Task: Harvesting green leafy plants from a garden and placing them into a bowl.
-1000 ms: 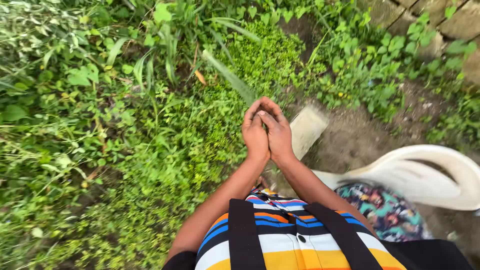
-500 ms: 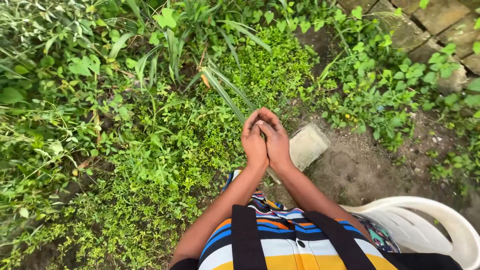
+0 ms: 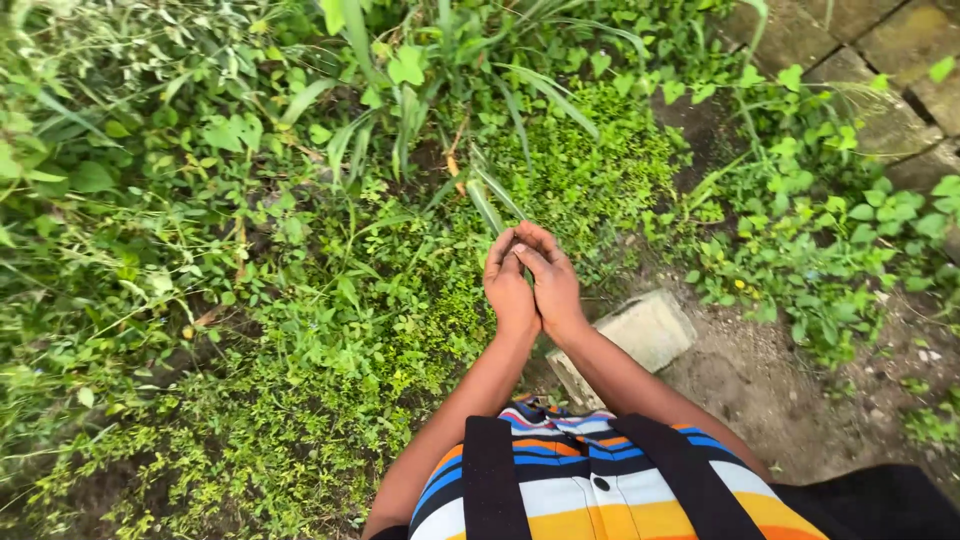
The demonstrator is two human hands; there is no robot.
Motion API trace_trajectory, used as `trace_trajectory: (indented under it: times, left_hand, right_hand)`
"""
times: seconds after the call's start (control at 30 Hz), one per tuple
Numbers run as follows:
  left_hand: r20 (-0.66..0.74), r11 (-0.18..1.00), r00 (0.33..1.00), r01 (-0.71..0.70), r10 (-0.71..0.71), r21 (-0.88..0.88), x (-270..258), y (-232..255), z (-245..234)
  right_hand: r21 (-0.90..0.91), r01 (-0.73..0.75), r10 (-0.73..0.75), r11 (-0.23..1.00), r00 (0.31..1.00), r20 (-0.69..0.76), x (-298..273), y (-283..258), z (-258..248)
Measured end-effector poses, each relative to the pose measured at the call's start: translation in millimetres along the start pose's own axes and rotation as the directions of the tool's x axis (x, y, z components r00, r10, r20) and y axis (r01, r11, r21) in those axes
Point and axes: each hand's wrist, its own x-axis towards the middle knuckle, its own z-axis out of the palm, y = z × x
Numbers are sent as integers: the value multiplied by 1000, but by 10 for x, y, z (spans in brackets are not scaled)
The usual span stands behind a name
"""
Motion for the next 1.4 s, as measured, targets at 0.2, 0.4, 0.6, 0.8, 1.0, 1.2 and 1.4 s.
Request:
trace_trajectory:
  times: [0.2, 0.4, 0.6, 0.8, 1.0, 1.2, 1.4]
  left_hand:
    - [-161, 999, 987, 3, 6, 54, 663, 66, -234]
    - [-141, 998, 990, 17, -7, 66, 789, 259, -229]
    - [-84, 999, 996, 0, 3, 45, 882, 69, -259]
    - [-30, 990, 999, -34, 39, 140, 965, 223, -35]
    - [21, 964, 990, -142, 140, 226, 1235, 157, 6]
    - [-83, 898, 969, -181, 232, 401, 1348, 110, 152]
    - [-177, 827, 894, -284, 411, 484, 1495, -184, 441]
  right_hand:
    - [-184, 43, -45, 982, 999, -9, 527, 286, 18]
    - [-223, 73, -63, 972, 997, 51, 921, 539, -152]
    - [-193, 74, -49, 978, 991, 128, 961, 519, 79]
    - [-175, 0, 35, 985, 981, 193, 1364, 712, -53]
    - [-476, 101, 37, 874, 961, 273, 1923, 959, -250]
    - [-915, 266, 77, 303, 950, 302, 2661, 846, -413]
    - [-784, 601, 347, -156, 777, 526, 4014, 1916, -1247]
